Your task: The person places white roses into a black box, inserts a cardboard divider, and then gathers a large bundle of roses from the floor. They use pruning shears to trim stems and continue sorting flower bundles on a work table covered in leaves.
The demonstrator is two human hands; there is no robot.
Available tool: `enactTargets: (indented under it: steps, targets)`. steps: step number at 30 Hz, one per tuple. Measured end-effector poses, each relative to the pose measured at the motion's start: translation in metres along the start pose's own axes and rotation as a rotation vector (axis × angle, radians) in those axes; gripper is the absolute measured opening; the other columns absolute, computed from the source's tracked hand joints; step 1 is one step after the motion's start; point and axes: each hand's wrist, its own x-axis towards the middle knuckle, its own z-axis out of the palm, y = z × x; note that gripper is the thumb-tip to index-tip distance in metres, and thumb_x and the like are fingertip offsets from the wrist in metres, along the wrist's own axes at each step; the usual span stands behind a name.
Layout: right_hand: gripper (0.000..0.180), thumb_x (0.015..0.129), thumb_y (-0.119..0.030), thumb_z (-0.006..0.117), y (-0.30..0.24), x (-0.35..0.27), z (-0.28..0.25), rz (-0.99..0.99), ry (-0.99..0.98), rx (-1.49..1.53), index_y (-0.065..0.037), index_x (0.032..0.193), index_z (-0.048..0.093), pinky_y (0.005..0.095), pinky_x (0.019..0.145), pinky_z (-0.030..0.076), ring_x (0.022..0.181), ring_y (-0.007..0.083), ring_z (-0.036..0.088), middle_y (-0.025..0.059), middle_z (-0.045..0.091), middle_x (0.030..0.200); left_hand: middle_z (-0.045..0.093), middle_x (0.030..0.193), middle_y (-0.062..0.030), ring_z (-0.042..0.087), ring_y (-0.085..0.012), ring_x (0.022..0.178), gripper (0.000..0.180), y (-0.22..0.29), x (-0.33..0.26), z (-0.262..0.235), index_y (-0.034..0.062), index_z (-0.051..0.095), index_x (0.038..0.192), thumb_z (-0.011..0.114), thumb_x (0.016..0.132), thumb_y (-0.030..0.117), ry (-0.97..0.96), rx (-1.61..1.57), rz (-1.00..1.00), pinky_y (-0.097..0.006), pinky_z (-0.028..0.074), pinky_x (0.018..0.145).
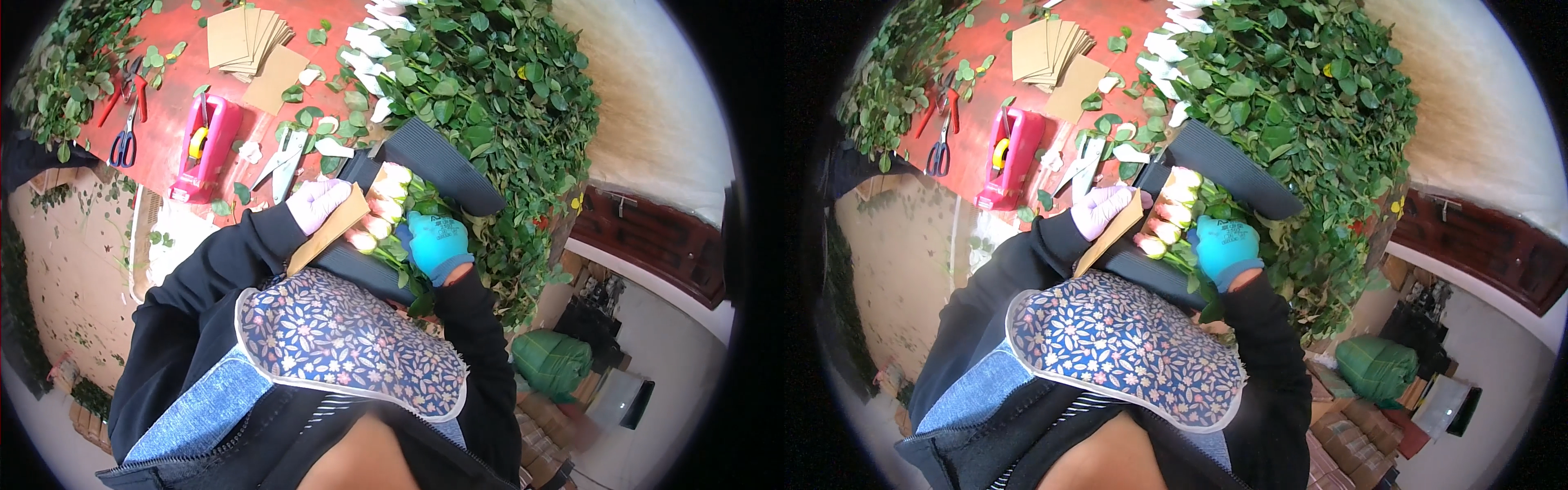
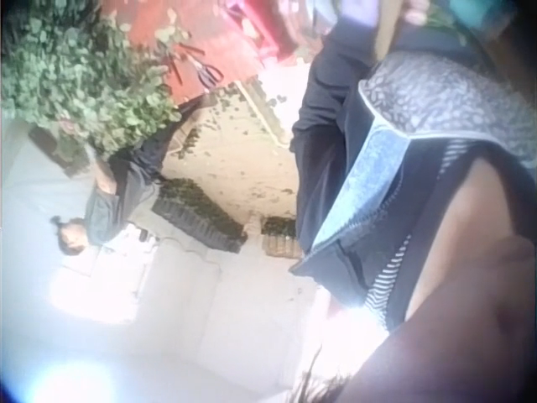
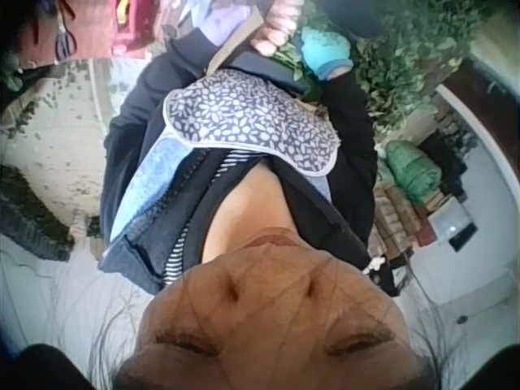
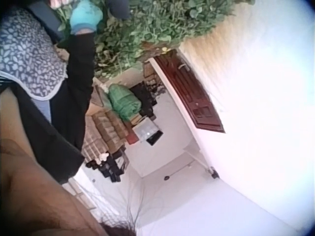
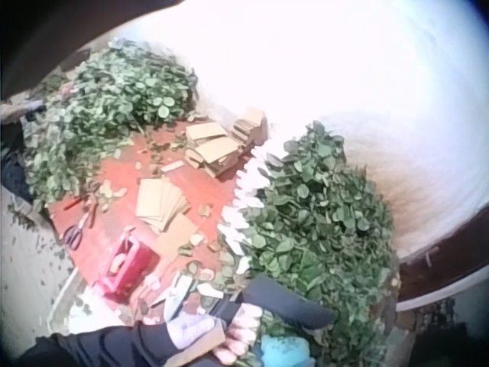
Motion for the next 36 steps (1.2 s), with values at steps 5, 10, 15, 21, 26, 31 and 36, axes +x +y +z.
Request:
enactTargets:
  steps: [5,10,15,21,26,31,36]
  targets:
    - [0.018,0.089,-0.025,0.060,-0.003,-0.003,0.009,-0.026,0.129,0.066,-0.007,0.089,0.063,0.0435,0.056,0.048,0.064,0.0318,0.062,0.0118,0.062,0.067,0.064,0.120,-0.0154,0.060,-0.0220,0.114,0.041,0.000,-0.003,-0.003,-0.0044,0.059,0.122,0.039,0.105,0.028,0.049,-0.058,-0.063,-0.033,0.042,0.104]
    - [0.016,0.089,-0.023,0.060,-0.009,-0.003,0.009,-0.013,0.164,0.112,-0.007,0.088,0.063,0.0430,0.056,0.048,0.062,0.0317,0.061,0.0119,0.061,0.066,0.063,0.122,-0.0176,0.058,-0.0238,0.119,0.043,0.052,0.006,-0.007,-0.0061,0.058,0.122,0.038,0.105,0.028,-0.001,-0.318,-0.274,-0.035,0.039,0.108]
    - [0.011,0.082,-0.019,0.063,-0.008,0.002,0.012,-0.034,0.144,0.106,-0.009,0.087,0.061,0.0427,0.055,0.048,0.061,0.0315,0.061,0.0107,0.060,0.066,0.067,0.115,-0.0167,0.055,-0.0085,0.057,0.049,0.063,0.008,-0.008,-0.0034,0.059,0.122,0.039,0.104,0.037,0.050,-0.559,-0.353,-0.023,0.044,0.053]
    - [0.012,0.082,-0.021,0.063,-0.011,0.001,0.012,0.017,0.115,0.092,-0.010,0.086,0.061,0.0438,0.055,0.048,0.062,0.0321,0.062,0.0108,0.062,0.069,0.068,0.112,-0.0193,0.048,-0.0071,0.044,0.053,0.051,0.009,-0.010,-0.0036,0.059,0.122,0.041,0.103,0.043,0.065,-0.385,-0.294,-0.022,0.039,0.043]
    - [0.013,0.083,-0.022,0.064,-0.013,0.000,0.002,0.090,-0.025,0.050,-0.009,0.079,0.062,0.0448,0.057,0.048,0.063,0.0329,0.062,0.0110,0.062,0.069,0.070,0.105,-0.0160,0.047,-0.0061,0.046,0.055,0.054,0.010,-0.001,-0.0047,0.058,0.123,0.041,0.103,0.043,0.083,-0.340,-0.326,-0.022,0.037,0.043]
    - [0.014,0.081,-0.021,0.065,-0.003,-0.003,0.012,0.037,0.060,0.221,-0.008,0.079,0.061,0.0462,0.059,0.048,0.066,0.0345,0.062,0.0128,0.062,0.072,0.069,0.108,-0.0155,0.041,-0.0058,0.043,0.062,0.051,0.012,-0.002,-0.0078,0.053,0.128,0.038,0.102,0.047,0.037,-0.333,-0.321,-0.021,0.033,0.041]
    - [0.015,0.082,-0.022,0.066,-0.010,-0.004,0.013,0.045,0.181,0.327,-0.008,0.082,0.059,0.0467,0.059,0.048,0.067,0.0356,0.061,0.0130,0.061,0.072,0.059,0.130,-0.0184,0.040,-0.0060,0.041,0.077,0.060,0.018,-0.012,-0.0079,0.050,0.131,0.039,0.097,0.060,0.043,-0.333,-0.446,-0.021,0.033,0.040]
